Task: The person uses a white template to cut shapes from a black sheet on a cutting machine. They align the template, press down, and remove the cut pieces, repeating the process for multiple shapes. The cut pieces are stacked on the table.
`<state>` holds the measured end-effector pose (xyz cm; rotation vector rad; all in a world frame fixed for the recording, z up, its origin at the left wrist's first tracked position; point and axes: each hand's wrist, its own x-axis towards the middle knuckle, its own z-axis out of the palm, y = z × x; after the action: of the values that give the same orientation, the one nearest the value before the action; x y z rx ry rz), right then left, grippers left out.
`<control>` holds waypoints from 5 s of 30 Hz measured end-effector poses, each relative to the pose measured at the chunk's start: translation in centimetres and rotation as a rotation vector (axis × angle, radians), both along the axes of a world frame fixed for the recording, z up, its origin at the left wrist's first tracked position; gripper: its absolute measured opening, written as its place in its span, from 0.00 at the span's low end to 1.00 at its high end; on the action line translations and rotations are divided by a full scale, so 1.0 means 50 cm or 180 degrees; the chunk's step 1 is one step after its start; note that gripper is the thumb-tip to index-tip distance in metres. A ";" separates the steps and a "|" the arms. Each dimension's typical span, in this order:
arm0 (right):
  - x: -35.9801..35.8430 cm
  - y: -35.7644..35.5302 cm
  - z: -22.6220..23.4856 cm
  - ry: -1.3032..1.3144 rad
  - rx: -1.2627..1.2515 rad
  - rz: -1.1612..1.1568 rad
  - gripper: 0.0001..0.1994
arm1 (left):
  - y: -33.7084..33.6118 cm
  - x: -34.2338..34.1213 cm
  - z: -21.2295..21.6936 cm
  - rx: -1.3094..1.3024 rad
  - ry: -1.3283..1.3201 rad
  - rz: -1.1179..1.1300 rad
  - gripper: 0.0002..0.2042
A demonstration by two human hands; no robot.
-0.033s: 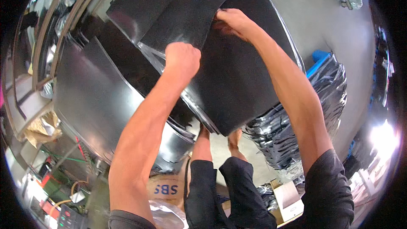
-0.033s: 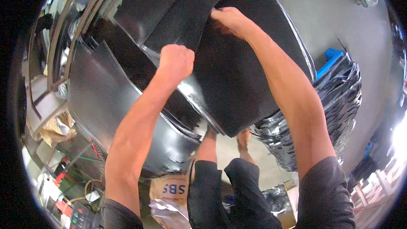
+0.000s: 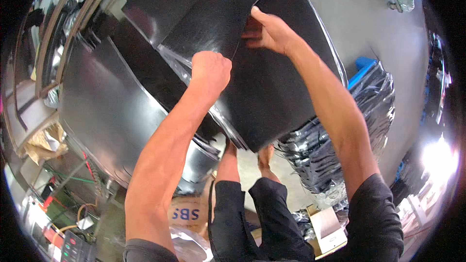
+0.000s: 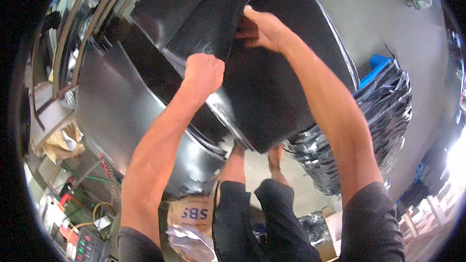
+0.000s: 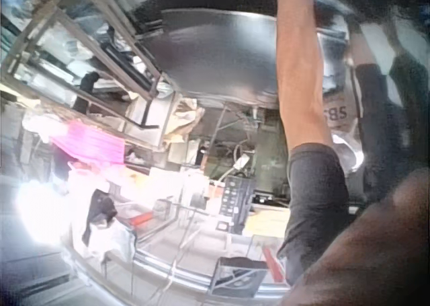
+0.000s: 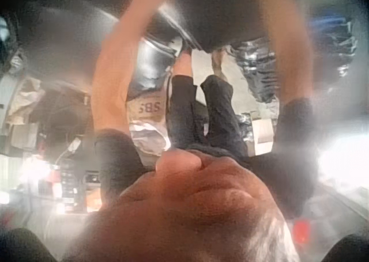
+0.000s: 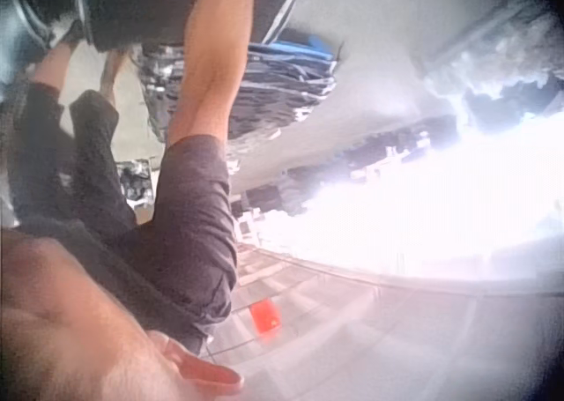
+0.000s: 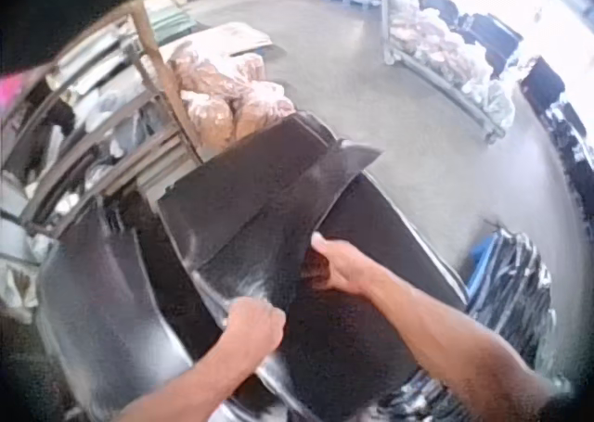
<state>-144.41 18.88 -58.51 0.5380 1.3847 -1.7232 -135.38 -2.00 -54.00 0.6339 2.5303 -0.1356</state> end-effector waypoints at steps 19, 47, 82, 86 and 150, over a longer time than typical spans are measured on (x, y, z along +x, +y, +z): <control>0.826 0.361 0.387 0.0183 0.1828 -0.0636 0.27 | 0.333 0.803 0.394 0.0384 0.0029 0.0888 0.05; 1.591 0.506 1.987 0.5562 0.2814 0.5294 0.19 | 0.506 1.984 1.227 0.2444 0.4019 0.3684 0.07; 2.298 -0.477 1.538 0.6926 -0.2476 0.4269 0.29 | 0.718 2.784 1.031 0.6541 0.5664 0.7957 0.22; 2.121 -0.368 1.238 0.4984 0.0558 0.5007 0.32 | 0.682 2.852 0.994 0.6356 0.5125 0.8856 0.27; 2.814 -0.499 1.407 0.3922 -0.1335 0.6962 0.50 | 0.594 3.024 1.097 0.0143 0.4007 0.6737 0.09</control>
<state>-3.72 -6.05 11.85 -1.9022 1.0422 -0.1066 15.81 27.71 0.85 -2.8178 2.5301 0.3974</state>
